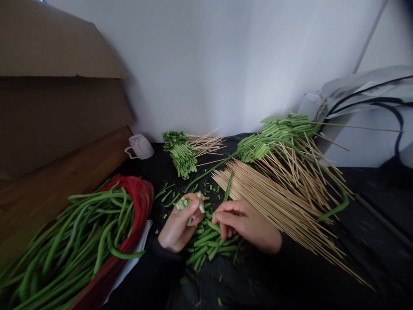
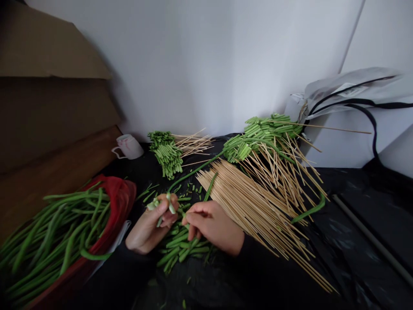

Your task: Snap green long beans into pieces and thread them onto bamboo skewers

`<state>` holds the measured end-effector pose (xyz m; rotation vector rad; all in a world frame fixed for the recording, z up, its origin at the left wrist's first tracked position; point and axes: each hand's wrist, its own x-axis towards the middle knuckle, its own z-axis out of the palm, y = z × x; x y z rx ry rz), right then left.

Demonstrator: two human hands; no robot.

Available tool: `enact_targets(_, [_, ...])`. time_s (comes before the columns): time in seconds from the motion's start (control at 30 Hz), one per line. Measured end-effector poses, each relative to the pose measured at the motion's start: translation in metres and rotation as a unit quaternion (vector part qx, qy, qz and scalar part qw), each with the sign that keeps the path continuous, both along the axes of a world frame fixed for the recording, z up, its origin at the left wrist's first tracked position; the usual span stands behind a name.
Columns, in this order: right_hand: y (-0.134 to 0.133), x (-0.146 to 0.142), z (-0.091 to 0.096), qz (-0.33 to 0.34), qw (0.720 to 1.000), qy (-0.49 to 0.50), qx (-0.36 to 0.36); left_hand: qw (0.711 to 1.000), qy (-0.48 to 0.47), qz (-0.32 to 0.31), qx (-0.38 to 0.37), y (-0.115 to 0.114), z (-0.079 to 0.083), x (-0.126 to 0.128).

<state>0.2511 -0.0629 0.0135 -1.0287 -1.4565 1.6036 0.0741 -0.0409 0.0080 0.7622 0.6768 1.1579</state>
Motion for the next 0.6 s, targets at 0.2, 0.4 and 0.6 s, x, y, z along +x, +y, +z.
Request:
enact_targets(0.2, [0.018, 0.032, -0.006, -0.197, 0.884, -0.311, 0.289, 0.981, -0.151, -0.007, -0.124, 0.017, 0.013, -0.020])
enact_targets(0.4, [0.022, 0.031, -0.026, -0.186, 0.704, -0.509, 0.459, 0.980, -0.153, -0.004, -0.124, 0.020, 0.015, -0.026])
enact_targets(0.6, [0.025, 0.019, -0.035, -0.042, 0.661, -0.535, 0.525, 0.983, -0.144, 0.000, -0.116, 0.021, 0.014, -0.026])
